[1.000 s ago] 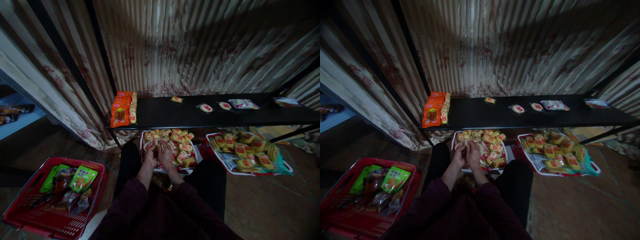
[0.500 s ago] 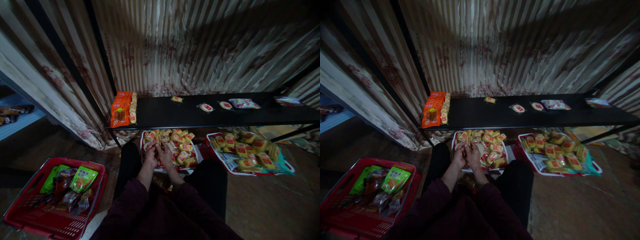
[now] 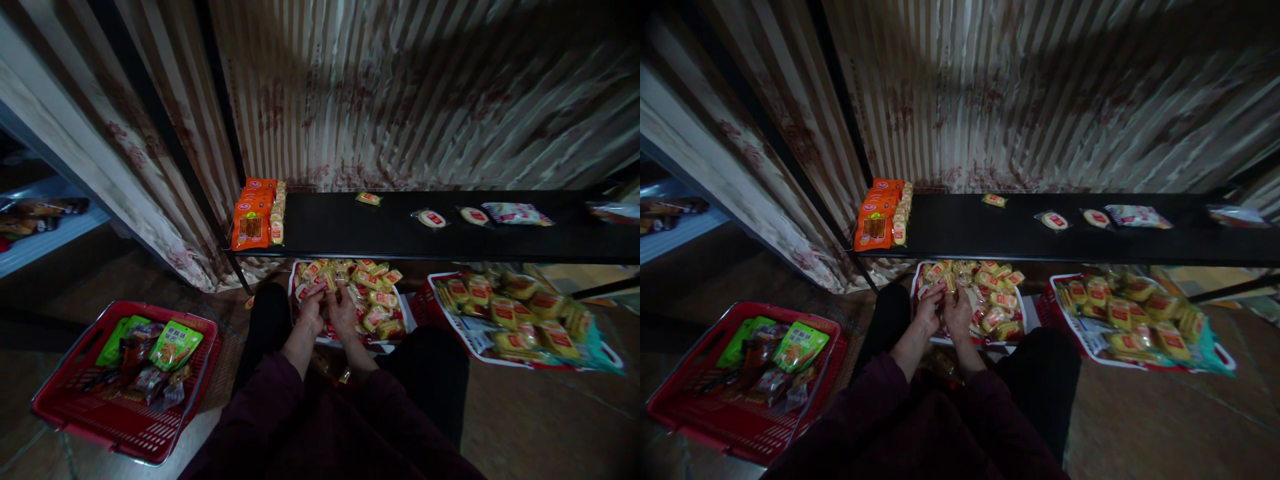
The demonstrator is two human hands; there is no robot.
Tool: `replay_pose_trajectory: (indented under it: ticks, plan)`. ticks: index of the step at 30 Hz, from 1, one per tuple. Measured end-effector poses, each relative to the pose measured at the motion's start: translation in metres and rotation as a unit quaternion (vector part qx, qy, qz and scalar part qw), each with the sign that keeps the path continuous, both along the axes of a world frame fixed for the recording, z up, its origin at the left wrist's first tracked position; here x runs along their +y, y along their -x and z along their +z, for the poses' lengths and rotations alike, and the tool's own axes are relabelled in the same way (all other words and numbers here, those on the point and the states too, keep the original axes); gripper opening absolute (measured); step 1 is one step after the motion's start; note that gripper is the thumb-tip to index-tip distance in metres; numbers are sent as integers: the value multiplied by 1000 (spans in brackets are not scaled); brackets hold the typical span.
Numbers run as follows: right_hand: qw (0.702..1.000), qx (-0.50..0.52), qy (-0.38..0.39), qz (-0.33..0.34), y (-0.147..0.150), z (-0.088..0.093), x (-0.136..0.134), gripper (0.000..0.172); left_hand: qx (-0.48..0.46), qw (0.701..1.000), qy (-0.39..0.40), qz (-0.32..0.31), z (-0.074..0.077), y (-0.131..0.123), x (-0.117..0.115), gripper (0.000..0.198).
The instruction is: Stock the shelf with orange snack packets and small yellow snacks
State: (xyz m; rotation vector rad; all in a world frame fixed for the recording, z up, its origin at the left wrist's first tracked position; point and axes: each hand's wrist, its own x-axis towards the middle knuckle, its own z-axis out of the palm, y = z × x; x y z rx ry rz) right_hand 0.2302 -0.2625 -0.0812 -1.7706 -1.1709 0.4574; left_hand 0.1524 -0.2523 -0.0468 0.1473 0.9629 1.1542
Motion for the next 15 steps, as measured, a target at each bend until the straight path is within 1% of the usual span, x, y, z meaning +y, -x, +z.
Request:
replay_pose_trajectory:
  ticks: [3, 8, 12, 15]
  plan:
    - [1000, 23, 12, -10, 0, 0, 1, 53, 14, 1000, -4, -2, -2, 0, 3, 30]
    - [998, 51, 1, -26, -2, 1, 2, 51, 41, 999, -16, 6, -5, -4, 7, 31]
    - [997, 71, -15, -26, -7, 4, 2, 51, 43, 998, -29, 33, -1, -10, 8, 30]
    - [994, 106, -7, -28, -10, 4, 4, 53, 41, 997, -39, 46, 4, -15, 9, 30]
